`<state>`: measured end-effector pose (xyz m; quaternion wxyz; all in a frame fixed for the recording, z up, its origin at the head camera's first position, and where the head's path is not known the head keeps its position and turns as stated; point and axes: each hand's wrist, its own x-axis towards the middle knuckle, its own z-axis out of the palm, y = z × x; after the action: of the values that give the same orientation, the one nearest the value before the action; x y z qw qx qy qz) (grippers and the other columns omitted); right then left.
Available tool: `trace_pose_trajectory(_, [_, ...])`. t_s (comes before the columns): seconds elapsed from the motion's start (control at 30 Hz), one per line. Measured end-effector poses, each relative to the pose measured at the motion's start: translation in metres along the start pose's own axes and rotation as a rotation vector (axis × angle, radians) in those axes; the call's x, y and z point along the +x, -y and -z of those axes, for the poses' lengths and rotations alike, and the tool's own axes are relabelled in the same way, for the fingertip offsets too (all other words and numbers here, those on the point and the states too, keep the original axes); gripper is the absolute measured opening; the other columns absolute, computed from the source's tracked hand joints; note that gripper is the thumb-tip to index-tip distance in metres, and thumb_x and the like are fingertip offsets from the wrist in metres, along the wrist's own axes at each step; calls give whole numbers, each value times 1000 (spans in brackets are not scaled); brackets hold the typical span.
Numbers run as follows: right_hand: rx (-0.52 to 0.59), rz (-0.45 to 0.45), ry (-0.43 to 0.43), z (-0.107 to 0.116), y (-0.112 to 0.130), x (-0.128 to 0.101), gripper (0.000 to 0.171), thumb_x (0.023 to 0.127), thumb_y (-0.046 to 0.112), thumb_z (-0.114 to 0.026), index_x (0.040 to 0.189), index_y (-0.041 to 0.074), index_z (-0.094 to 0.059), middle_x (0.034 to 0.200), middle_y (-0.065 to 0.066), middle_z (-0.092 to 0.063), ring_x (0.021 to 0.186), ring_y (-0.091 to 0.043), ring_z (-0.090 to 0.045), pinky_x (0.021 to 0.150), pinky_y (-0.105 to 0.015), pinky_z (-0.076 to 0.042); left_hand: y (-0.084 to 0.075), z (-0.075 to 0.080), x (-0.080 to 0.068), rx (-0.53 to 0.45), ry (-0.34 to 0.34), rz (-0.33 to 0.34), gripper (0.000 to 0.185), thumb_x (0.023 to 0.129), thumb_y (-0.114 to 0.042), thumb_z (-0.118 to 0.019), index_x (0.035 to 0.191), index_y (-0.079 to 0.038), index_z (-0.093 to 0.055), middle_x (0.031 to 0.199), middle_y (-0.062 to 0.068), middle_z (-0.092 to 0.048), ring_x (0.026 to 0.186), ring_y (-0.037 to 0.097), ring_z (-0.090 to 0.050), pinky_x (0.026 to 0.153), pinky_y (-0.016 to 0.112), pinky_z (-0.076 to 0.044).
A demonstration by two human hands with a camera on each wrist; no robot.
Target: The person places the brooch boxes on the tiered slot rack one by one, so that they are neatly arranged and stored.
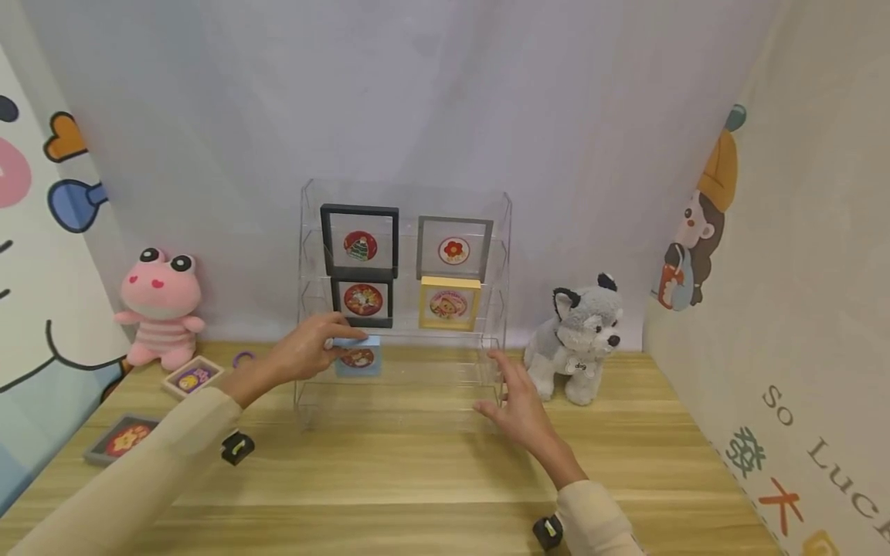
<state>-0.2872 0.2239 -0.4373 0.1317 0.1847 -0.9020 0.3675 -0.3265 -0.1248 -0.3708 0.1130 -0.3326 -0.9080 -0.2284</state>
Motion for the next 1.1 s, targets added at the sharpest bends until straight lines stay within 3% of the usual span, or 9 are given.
trace_pose_trajectory(0.33, [3,-20,16,-1,-3,-1,82,74,15,-77,141,19,-31,130,-18,-44,110,-32,-51,77,-42,-55,-1,2,1,-5,3,15,37,77,1,-70,112,-12,-68,97,7,-56,86,19,-55,69,31,-50])
trace_pose_trajectory(0.6, [-3,-15,6,1,-4,-1,81,74,14,-77,141,18,-31,128,-20,-45,108,-32,-52,76,-41,-55,-4,17,-1,-80,26,40,37,77,-1,-70,114,-9,-66,104,11,-53,93,25,-55,69,27,-53])
trace_pose_trajectory(0.73, [7,-15,10,0,-3,-1,82,74,13,-77,141,16,-31,127,-20,-45,108,-33,-51,77,-42,-55,-5,33,-8,-126,28,64,36,79,-2,-70,115,-8,-66,108,12,-52,99,28,-54,71,28,-56])
trace_pose_trajectory(0.9, [3,2,3,0,-2,1,81,73,13,-78,141,14,-32,126,-20,-46,109,-33,-51,76,-43,-55,4,60,-18,-152,-1,87,34,82,-2,-66,116,-7,-65,108,11,-52,97,26,-54,73,33,-56])
trace_pose_trajectory(1.0, [0,2,1,1,-1,2,81,73,14,-78,140,16,-32,128,-21,-45,109,-33,-50,76,-44,-55,18,73,-27,-127,-28,92,33,81,0,-66,114,-6,-65,105,12,-55,94,27,-55,74,36,-53])
trace_pose_trajectory(1.1, [1,-8,12,1,0,1,81,74,14,-78,140,18,-32,129,-21,-44,110,-33,-50,78,-43,-55,36,83,-40,-107,-10,112,33,81,-1,-67,114,-4,-65,106,15,-57,95,32,-58,78,42,-52])
